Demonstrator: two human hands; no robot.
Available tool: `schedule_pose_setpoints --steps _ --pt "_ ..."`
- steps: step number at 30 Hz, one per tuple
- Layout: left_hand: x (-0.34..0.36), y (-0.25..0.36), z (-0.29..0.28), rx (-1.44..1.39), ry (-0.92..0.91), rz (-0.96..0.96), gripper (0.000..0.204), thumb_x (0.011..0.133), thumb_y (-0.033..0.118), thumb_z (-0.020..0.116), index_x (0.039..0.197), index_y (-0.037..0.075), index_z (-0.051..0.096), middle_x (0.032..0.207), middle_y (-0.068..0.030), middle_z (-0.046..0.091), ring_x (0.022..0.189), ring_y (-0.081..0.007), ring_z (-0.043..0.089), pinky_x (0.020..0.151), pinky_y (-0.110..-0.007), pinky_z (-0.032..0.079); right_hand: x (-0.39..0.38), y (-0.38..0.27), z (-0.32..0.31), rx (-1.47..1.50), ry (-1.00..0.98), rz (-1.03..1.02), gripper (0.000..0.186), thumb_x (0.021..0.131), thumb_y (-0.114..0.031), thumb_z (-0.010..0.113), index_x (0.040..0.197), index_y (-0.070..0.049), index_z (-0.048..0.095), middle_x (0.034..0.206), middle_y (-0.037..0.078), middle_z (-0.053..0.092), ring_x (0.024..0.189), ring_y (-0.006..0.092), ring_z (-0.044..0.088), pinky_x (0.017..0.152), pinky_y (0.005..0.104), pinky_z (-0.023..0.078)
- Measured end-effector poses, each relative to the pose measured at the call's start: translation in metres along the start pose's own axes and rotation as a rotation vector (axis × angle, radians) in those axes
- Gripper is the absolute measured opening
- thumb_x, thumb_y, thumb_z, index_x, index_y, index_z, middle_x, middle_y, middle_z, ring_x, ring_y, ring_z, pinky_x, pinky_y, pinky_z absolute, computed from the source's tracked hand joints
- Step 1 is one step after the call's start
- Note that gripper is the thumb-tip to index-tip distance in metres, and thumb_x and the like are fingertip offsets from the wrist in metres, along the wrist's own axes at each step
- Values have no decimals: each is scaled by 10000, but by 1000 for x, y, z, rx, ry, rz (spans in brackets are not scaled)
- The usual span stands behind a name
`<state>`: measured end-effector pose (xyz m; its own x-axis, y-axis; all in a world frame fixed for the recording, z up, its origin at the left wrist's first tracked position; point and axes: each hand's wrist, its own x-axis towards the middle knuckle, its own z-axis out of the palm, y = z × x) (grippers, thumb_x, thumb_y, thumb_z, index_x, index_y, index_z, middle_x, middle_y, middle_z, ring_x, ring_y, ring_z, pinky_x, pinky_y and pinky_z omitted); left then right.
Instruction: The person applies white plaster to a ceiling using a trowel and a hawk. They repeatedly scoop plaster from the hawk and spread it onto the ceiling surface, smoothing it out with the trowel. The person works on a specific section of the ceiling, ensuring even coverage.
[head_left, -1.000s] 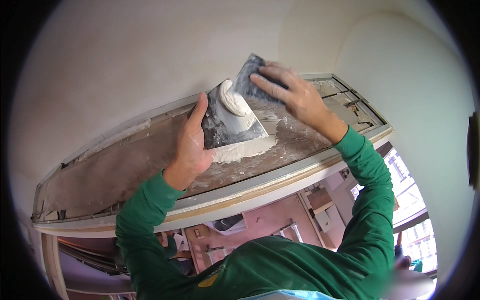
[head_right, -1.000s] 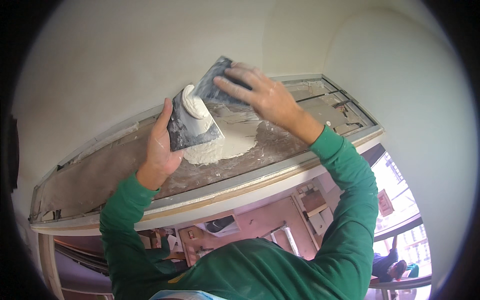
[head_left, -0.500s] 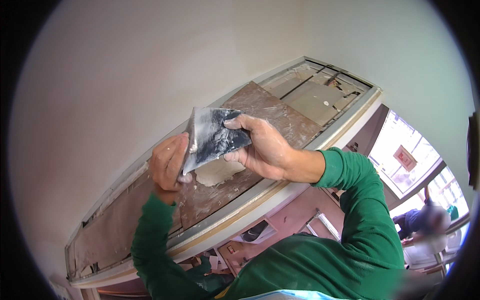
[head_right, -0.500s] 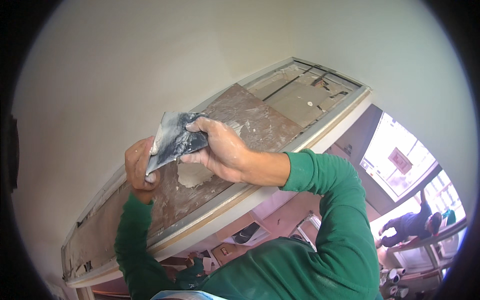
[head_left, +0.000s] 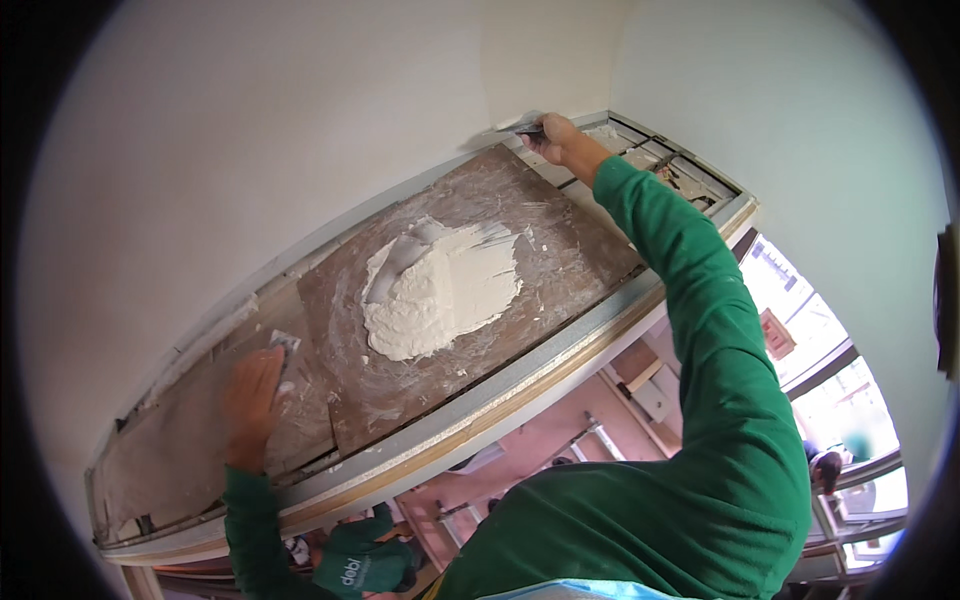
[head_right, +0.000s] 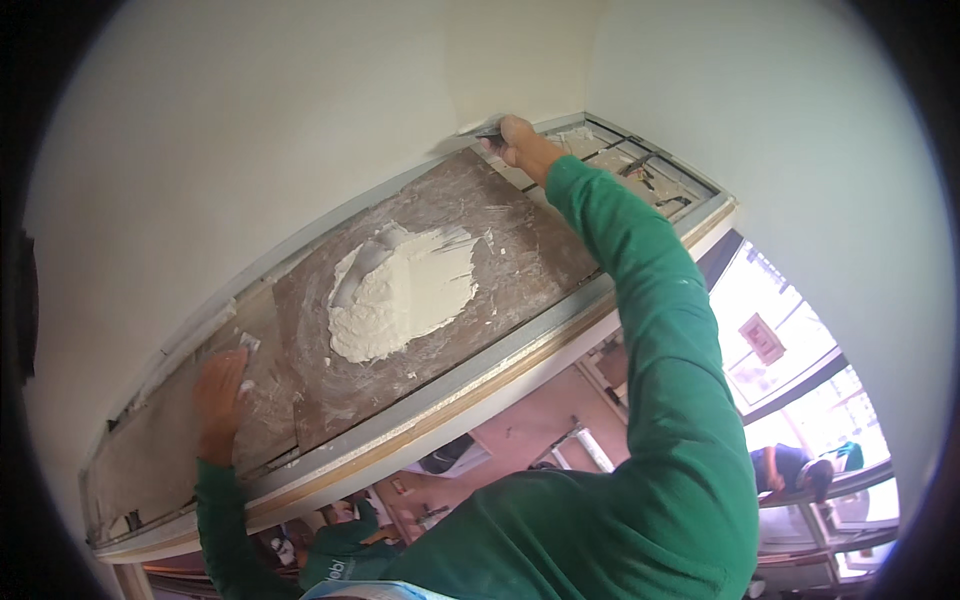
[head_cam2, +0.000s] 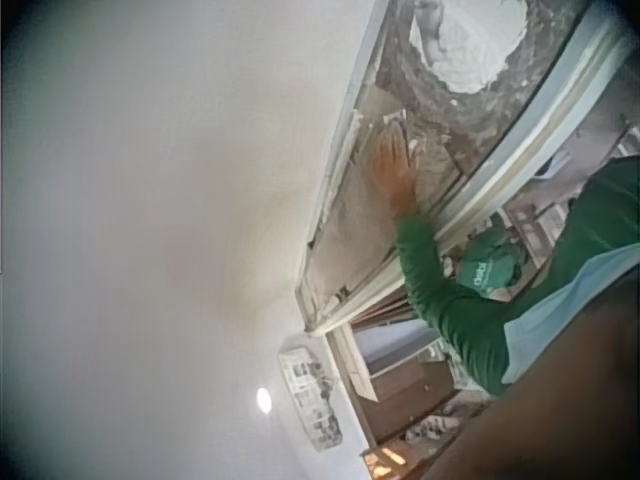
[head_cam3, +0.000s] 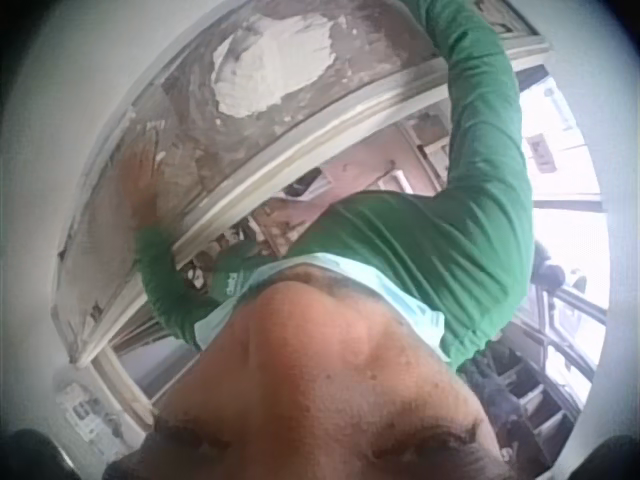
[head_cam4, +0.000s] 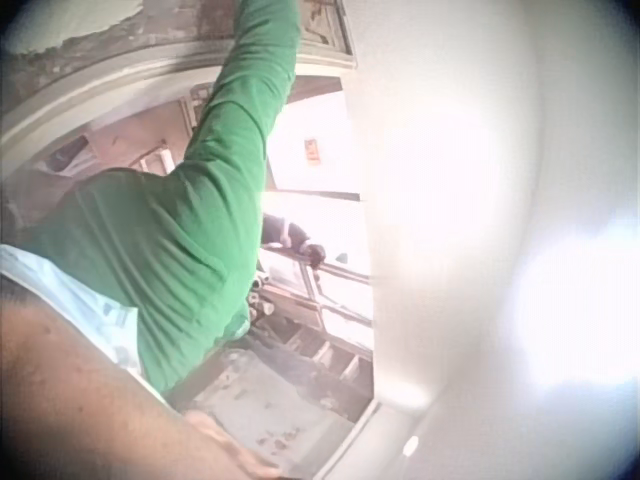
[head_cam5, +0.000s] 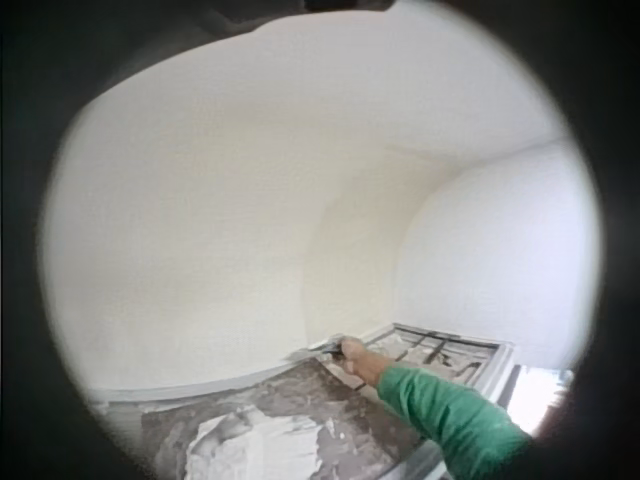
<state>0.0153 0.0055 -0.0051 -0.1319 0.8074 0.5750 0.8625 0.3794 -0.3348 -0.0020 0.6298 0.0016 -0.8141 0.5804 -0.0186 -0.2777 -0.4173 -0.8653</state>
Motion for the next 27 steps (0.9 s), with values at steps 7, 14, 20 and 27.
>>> schedule_pose_setpoints --steps 7,14,20,27 --pt "-8 -15 -3 -109 113 -286 401 778 78 583 1168 -4 629 1028 -159 613 997 -328 573 889 -415 453 68 38 2 51 195 72 215 946 -39 358 1076 67 492 1057 184 549 868 286 596 707 341 601" --pt "-4 -20 -8 -168 93 -274 366 833 169 551 1124 -32 643 993 -161 615 977 -328 584 863 -416 467 93 52 23 22 301 34 220 959 -71 379 1137 -7 492 1138 168 506 968 306 557 753 415 596" --pt "-13 -16 -20 -111 39 -305 376 868 233 538 1108 -32 653 962 -161 615 959 -328 593 837 -413 478 166 76 37 -106 325 125 243 947 -197 438 1098 -30 528 1013 154 610 852 325 653 652 378 570" --pt "-7 -28 -7 -142 111 -228 479 934 375 462 1094 -33 657 944 -156 613 945 -331 594 807 -417 482 313 -18 -60 -1203 -30 -1308 218 928 -186 465 978 -22 601 923 132 645 719 298 672 591 307 587"
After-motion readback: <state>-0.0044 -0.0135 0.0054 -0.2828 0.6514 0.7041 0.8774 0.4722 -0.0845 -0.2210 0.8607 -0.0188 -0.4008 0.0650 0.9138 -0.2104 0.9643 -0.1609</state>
